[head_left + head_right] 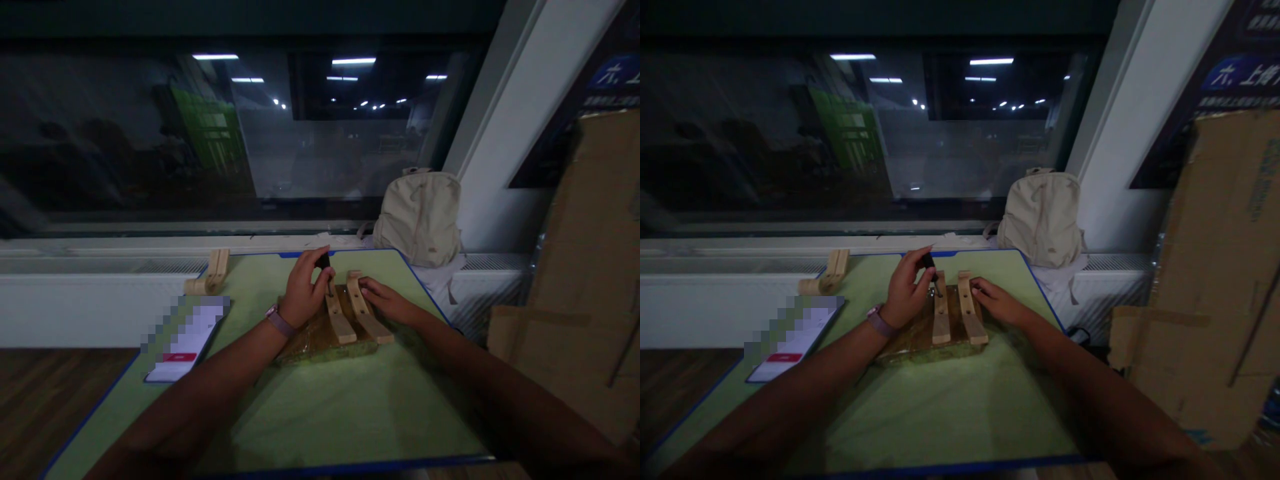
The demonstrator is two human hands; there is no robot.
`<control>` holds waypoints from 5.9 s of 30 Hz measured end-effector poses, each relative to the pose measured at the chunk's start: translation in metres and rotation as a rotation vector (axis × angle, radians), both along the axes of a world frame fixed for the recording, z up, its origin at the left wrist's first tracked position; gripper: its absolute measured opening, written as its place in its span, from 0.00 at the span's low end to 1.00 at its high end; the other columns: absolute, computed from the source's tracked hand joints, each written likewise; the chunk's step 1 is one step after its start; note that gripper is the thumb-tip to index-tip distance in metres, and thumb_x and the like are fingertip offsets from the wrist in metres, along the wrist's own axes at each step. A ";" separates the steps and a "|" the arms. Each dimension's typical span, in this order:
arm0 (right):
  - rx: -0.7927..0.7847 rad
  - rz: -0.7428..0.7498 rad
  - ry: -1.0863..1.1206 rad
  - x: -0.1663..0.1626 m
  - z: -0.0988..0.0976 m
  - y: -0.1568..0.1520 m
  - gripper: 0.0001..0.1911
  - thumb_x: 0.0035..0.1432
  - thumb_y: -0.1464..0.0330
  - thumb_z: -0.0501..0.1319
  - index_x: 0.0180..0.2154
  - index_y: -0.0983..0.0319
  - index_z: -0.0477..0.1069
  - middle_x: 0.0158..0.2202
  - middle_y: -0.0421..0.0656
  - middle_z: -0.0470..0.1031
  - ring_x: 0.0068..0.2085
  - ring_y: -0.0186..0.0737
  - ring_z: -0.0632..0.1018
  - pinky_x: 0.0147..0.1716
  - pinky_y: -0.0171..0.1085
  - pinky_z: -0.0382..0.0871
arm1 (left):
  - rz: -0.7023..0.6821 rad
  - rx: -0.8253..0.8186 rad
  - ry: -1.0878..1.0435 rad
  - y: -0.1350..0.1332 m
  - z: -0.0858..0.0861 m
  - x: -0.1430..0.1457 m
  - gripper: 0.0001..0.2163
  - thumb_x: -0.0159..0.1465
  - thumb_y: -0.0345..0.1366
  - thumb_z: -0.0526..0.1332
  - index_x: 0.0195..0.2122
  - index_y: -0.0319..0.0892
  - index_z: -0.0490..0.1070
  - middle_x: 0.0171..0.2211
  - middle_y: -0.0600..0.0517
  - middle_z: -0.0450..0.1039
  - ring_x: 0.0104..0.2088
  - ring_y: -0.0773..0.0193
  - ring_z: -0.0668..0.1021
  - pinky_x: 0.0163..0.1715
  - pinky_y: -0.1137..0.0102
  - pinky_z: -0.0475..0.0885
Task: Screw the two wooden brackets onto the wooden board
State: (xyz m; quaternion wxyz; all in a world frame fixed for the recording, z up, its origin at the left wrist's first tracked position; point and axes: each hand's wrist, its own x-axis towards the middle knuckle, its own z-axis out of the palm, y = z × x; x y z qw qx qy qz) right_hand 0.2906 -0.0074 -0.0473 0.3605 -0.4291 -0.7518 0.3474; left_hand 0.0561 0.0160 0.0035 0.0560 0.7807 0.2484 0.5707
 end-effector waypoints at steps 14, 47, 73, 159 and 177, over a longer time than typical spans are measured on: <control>-0.005 0.007 0.001 0.000 0.000 0.000 0.22 0.66 0.51 0.51 0.50 0.59 0.69 0.50 0.48 0.74 0.54 0.49 0.73 0.58 0.51 0.62 | -0.033 0.065 -0.025 0.002 -0.001 0.000 0.12 0.66 0.36 0.60 0.50 0.44 0.66 0.42 0.48 0.70 0.43 0.61 0.74 0.44 0.64 0.73; -0.006 -0.006 -0.004 -0.001 0.002 -0.001 0.24 0.66 0.51 0.51 0.51 0.61 0.69 0.50 0.48 0.74 0.54 0.49 0.72 0.58 0.51 0.61 | -0.059 0.004 -0.033 0.000 0.000 -0.001 0.13 0.70 0.35 0.52 0.54 0.43 0.65 0.45 0.46 0.71 0.46 0.61 0.75 0.47 0.63 0.72; 0.011 0.000 0.026 -0.001 -0.002 0.001 0.25 0.65 0.49 0.52 0.50 0.60 0.69 0.50 0.48 0.75 0.54 0.50 0.73 0.59 0.52 0.61 | 0.005 0.002 -0.037 0.002 -0.003 0.000 0.12 0.69 0.35 0.55 0.52 0.43 0.66 0.44 0.46 0.72 0.44 0.61 0.76 0.44 0.64 0.74; 0.010 0.000 -0.005 -0.001 0.002 -0.001 0.24 0.66 0.51 0.51 0.50 0.60 0.69 0.50 0.49 0.74 0.54 0.50 0.72 0.58 0.51 0.61 | -0.035 0.067 0.002 0.000 0.000 0.000 0.14 0.67 0.36 0.58 0.52 0.43 0.66 0.44 0.46 0.71 0.46 0.60 0.75 0.47 0.62 0.73; -0.008 0.020 0.030 0.000 -0.001 0.001 0.24 0.65 0.50 0.52 0.50 0.61 0.69 0.50 0.48 0.73 0.54 0.50 0.72 0.57 0.51 0.62 | -0.024 0.098 -0.028 0.001 -0.001 -0.001 0.12 0.66 0.37 0.59 0.50 0.43 0.67 0.42 0.48 0.71 0.44 0.61 0.75 0.45 0.64 0.73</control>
